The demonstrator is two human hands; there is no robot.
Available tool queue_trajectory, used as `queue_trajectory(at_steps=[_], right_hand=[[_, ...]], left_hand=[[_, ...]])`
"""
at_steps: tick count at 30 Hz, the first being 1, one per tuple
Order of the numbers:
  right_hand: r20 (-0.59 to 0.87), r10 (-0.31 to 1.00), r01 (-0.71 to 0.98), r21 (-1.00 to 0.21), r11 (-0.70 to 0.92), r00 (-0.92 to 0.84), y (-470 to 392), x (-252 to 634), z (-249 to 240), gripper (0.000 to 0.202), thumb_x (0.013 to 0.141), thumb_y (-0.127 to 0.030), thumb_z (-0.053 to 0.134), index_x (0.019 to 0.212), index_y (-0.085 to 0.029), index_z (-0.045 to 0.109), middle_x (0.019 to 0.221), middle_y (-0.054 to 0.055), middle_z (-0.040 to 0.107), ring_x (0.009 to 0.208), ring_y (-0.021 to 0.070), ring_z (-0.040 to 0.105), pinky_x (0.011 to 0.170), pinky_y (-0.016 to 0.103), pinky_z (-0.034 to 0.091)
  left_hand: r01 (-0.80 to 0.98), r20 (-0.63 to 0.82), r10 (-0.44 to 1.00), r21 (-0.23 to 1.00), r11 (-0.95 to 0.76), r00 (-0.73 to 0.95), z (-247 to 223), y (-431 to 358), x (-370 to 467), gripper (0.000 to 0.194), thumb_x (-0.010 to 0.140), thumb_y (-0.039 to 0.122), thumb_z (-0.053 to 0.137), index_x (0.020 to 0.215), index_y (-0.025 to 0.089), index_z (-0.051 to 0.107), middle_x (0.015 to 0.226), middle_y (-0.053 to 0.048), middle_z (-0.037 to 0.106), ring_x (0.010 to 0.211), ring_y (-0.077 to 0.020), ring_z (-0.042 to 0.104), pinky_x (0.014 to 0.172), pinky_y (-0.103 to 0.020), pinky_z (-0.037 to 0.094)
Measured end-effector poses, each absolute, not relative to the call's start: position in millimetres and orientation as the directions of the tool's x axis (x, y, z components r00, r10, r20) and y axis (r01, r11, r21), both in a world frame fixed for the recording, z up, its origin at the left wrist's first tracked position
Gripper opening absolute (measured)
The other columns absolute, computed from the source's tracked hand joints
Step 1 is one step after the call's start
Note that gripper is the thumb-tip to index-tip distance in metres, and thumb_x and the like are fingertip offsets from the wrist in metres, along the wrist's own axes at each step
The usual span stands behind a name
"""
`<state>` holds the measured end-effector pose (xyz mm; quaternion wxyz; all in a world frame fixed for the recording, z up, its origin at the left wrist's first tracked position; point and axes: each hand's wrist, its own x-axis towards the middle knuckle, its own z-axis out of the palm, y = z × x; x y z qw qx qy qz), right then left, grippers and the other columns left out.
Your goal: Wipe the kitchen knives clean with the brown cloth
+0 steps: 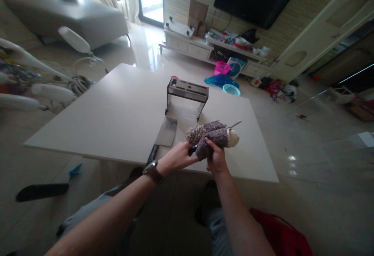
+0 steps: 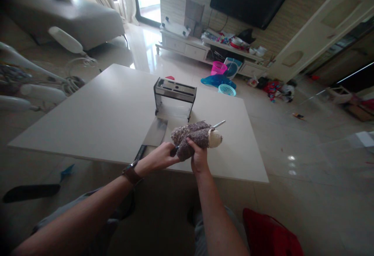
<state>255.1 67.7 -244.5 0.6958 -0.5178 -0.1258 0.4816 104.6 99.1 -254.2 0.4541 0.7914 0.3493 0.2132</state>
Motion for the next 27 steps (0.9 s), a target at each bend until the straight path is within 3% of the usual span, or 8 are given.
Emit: queue_trajectory(at_steps=[15, 27], right_hand=[[-0.309, 0.796, -0.525, -0.851, 0.013, 0.521, 67.1, 254.8, -245.6, 0.042, 0.049, -0.023, 0.093, 0.087, -0.018, 0.076, 0.090, 0.002, 0.080, 0.090, 0.0215, 0.074, 0.090, 0.038, 0.061], [-0.312, 0.801, -0.527, -0.850, 0.006, 0.511, 67.0, 254.6, -245.8, 0.041, 0.050, -0.024, 0.093, 0.086, -0.018, 0.075, 0.088, 0.001, 0.079, 0.092, 0.0208, 0.073, 0.091, 0.037, 0.060]], left_hand=[[0.337, 0.029, 0.740, 0.878, -0.340, 0.672, -254.4, 99.3, 104.8, 0.039, 0.089, 0.048, 0.068, 0.073, 0.012, 0.068, 0.063, 0.000, 0.058, 0.060, -0.0105, 0.044, 0.054, -0.024, 0.028], [0.334, 0.021, 0.746, 0.885, -0.323, 0.666, -253.1, 98.4, 104.9, 0.039, 0.088, 0.047, 0.070, 0.079, 0.009, 0.074, 0.064, 0.000, 0.058, 0.059, -0.0100, 0.044, 0.054, -0.023, 0.028]])
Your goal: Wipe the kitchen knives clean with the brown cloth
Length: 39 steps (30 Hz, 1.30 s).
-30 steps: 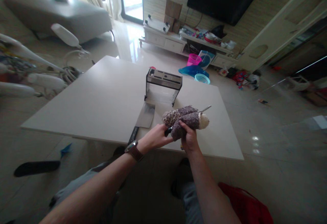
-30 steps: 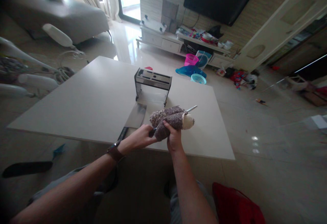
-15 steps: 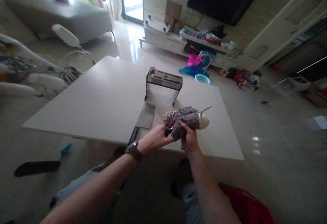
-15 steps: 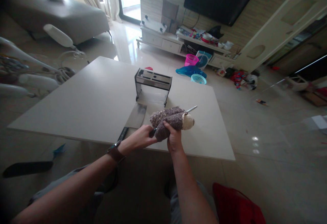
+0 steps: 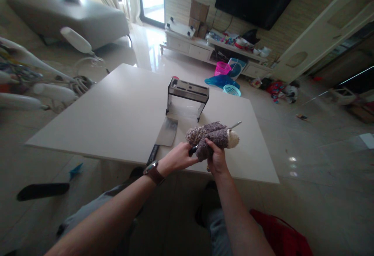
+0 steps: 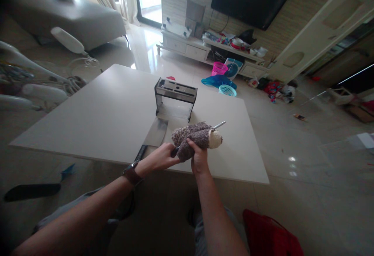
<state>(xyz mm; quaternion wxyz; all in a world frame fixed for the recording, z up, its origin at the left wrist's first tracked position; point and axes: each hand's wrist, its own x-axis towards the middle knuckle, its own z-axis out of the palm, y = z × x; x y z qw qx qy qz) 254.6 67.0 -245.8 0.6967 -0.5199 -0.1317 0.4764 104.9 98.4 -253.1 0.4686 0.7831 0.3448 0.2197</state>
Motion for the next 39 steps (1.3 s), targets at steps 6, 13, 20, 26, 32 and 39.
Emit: queue_trajectory(at_steps=[6, 13, 20, 26, 32, 39], right_hand=[[-0.314, 0.801, -0.523, -0.852, -0.001, 0.510, 66.5, 255.3, -246.7, 0.039, 0.051, -0.024, 0.092, 0.085, -0.019, 0.075, 0.088, 0.001, 0.079, 0.091, 0.0212, 0.074, 0.090, 0.037, 0.061], [-0.331, 0.795, -0.540, -0.841, -0.004, 0.509, 66.6, 254.1, -244.2, 0.043, 0.049, -0.024, 0.093, 0.088, -0.018, 0.076, 0.089, 0.001, 0.079, 0.091, 0.0210, 0.073, 0.091, 0.037, 0.060], [-0.313, 0.794, -0.521, -0.853, 0.005, 0.520, 66.1, 254.7, -245.1, 0.041, 0.050, -0.023, 0.093, 0.087, -0.018, 0.075, 0.090, 0.001, 0.079, 0.092, 0.0214, 0.073, 0.091, 0.038, 0.060], [-0.305, 0.807, -0.513, -0.859, -0.004, 0.505, 65.8, 255.6, -247.6, 0.041, 0.053, -0.025, 0.092, 0.089, -0.018, 0.075, 0.088, 0.001, 0.079, 0.091, 0.0206, 0.073, 0.090, 0.036, 0.060], [-0.319, 0.797, -0.523, -0.853, -0.005, 0.513, 66.3, 255.4, -246.9, 0.042, 0.051, -0.024, 0.093, 0.088, -0.017, 0.075, 0.088, 0.001, 0.079, 0.090, 0.0207, 0.073, 0.089, 0.036, 0.061], [-0.302, 0.805, -0.505, -0.863, -0.003, 0.511, 65.9, 256.0, -248.0, 0.038, 0.053, -0.024, 0.092, 0.087, -0.017, 0.076, 0.089, 0.002, 0.079, 0.093, 0.0228, 0.074, 0.092, 0.039, 0.061]], left_hand=[[0.322, 0.022, 0.740, 0.891, -0.319, 0.672, -250.2, 97.9, 104.1, 0.038, 0.088, 0.046, 0.070, 0.074, 0.010, 0.072, 0.062, 0.000, 0.058, 0.061, -0.0106, 0.047, 0.054, -0.023, 0.029], [0.339, 0.010, 0.745, 0.886, -0.315, 0.667, -253.3, 98.4, 104.5, 0.040, 0.087, 0.048, 0.070, 0.071, 0.011, 0.071, 0.062, 0.000, 0.058, 0.061, -0.0109, 0.048, 0.054, -0.023, 0.029], [0.338, 0.009, 0.750, 0.889, -0.310, 0.662, -252.6, 97.8, 104.6, 0.038, 0.087, 0.046, 0.070, 0.073, 0.011, 0.072, 0.063, -0.002, 0.061, 0.062, -0.0121, 0.052, 0.054, -0.023, 0.031], [0.340, 0.005, 0.747, 0.888, -0.309, 0.665, -252.0, 97.5, 104.4, 0.040, 0.088, 0.047, 0.069, 0.073, 0.011, 0.071, 0.065, -0.002, 0.062, 0.064, -0.0128, 0.053, 0.056, -0.023, 0.032], [0.339, 0.014, 0.748, 0.886, -0.318, 0.664, -250.8, 97.6, 104.4, 0.041, 0.088, 0.048, 0.068, 0.072, 0.011, 0.071, 0.064, -0.001, 0.060, 0.062, -0.0114, 0.050, 0.054, -0.023, 0.029], [0.335, 0.018, 0.748, 0.886, -0.319, 0.663, -250.9, 97.5, 104.0, 0.040, 0.088, 0.048, 0.068, 0.075, 0.010, 0.072, 0.064, -0.001, 0.061, 0.063, -0.0118, 0.050, 0.056, -0.023, 0.031]])
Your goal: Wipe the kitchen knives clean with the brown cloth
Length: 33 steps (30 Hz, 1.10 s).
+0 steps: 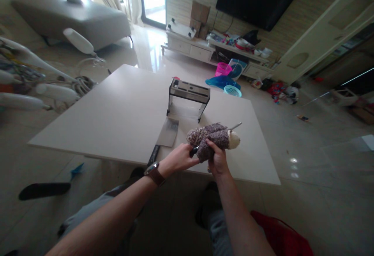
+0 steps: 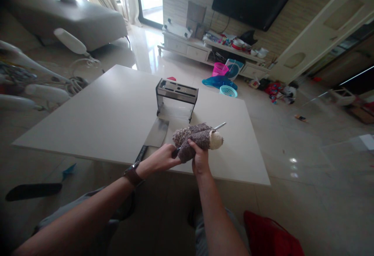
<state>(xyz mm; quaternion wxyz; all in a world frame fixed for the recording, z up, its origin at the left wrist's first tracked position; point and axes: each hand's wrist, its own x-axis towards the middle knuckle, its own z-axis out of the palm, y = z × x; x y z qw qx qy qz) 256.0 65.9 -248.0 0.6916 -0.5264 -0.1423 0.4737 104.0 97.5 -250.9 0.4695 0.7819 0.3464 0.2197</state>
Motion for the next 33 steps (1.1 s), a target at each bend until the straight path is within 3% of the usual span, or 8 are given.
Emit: queue_trajectory(at_steps=[33], right_hand=[[-0.320, 0.799, -0.519, -0.855, -0.012, 0.508, 65.7, 256.8, -247.1, 0.038, 0.053, -0.023, 0.092, 0.086, -0.018, 0.076, 0.090, 0.002, 0.080, 0.093, 0.0217, 0.074, 0.089, 0.036, 0.061]], left_hand=[[0.341, 0.018, 0.750, 0.883, -0.322, 0.661, -254.4, 98.0, 104.1, 0.036, 0.087, 0.045, 0.070, 0.073, 0.011, 0.071, 0.065, -0.001, 0.059, 0.061, -0.0108, 0.047, 0.053, -0.023, 0.029]])
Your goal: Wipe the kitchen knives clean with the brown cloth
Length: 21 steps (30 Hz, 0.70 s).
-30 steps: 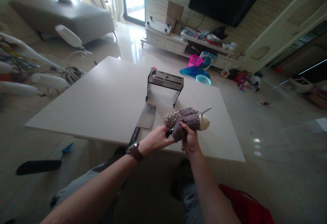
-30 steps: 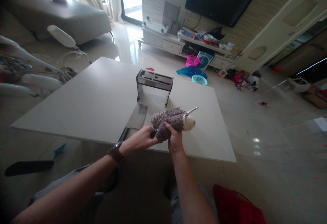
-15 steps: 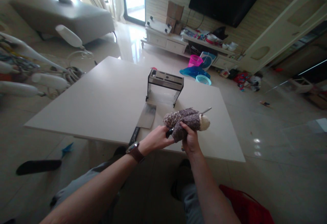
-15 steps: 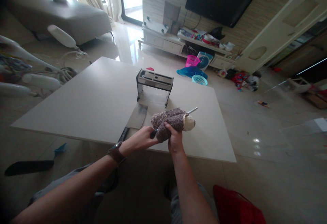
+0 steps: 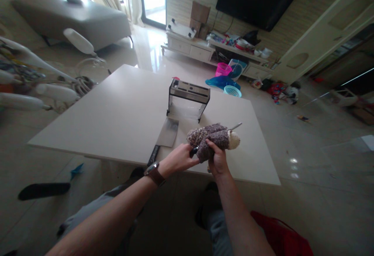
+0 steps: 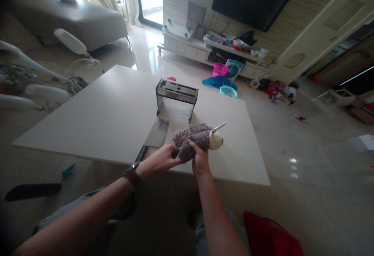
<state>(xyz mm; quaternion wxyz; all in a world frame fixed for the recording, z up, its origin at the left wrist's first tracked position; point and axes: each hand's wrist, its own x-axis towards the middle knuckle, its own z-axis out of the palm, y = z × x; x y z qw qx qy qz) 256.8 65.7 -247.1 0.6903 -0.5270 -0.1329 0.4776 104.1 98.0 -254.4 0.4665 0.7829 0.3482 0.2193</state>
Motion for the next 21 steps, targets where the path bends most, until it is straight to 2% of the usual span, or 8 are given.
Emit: queue_trajectory(at_steps=[9, 15, 21], right_hand=[[-0.333, 0.790, -0.534, -0.846, -0.008, 0.515, 65.7, 255.3, -244.1, 0.041, 0.049, -0.023, 0.093, 0.086, -0.018, 0.075, 0.087, 0.000, 0.080, 0.090, 0.0191, 0.074, 0.086, 0.032, 0.061], [-0.323, 0.797, -0.525, -0.851, -0.008, 0.511, 66.1, 256.5, -247.4, 0.039, 0.051, -0.023, 0.093, 0.086, -0.017, 0.075, 0.088, 0.001, 0.080, 0.092, 0.0210, 0.074, 0.089, 0.035, 0.061], [-0.333, 0.796, -0.531, -0.847, -0.016, 0.506, 66.4, 255.2, -244.3, 0.040, 0.049, -0.023, 0.092, 0.084, -0.018, 0.075, 0.086, 0.000, 0.079, 0.089, 0.0189, 0.073, 0.085, 0.031, 0.061]], left_hand=[[0.350, 0.014, 0.751, 0.879, -0.324, 0.660, -252.2, 97.2, 104.2, 0.038, 0.088, 0.046, 0.069, 0.074, 0.011, 0.073, 0.064, -0.002, 0.061, 0.062, -0.0121, 0.050, 0.055, -0.023, 0.031], [0.347, 0.016, 0.751, 0.880, -0.324, 0.660, -252.4, 96.4, 103.9, 0.037, 0.088, 0.045, 0.069, 0.073, 0.011, 0.072, 0.063, -0.002, 0.060, 0.063, -0.0120, 0.050, 0.055, -0.023, 0.031], [0.365, 0.009, 0.759, 0.873, -0.324, 0.651, -249.7, 96.6, 104.8, 0.038, 0.087, 0.045, 0.069, 0.067, 0.012, 0.068, 0.060, 0.000, 0.054, 0.060, -0.0099, 0.043, 0.054, -0.023, 0.027]])
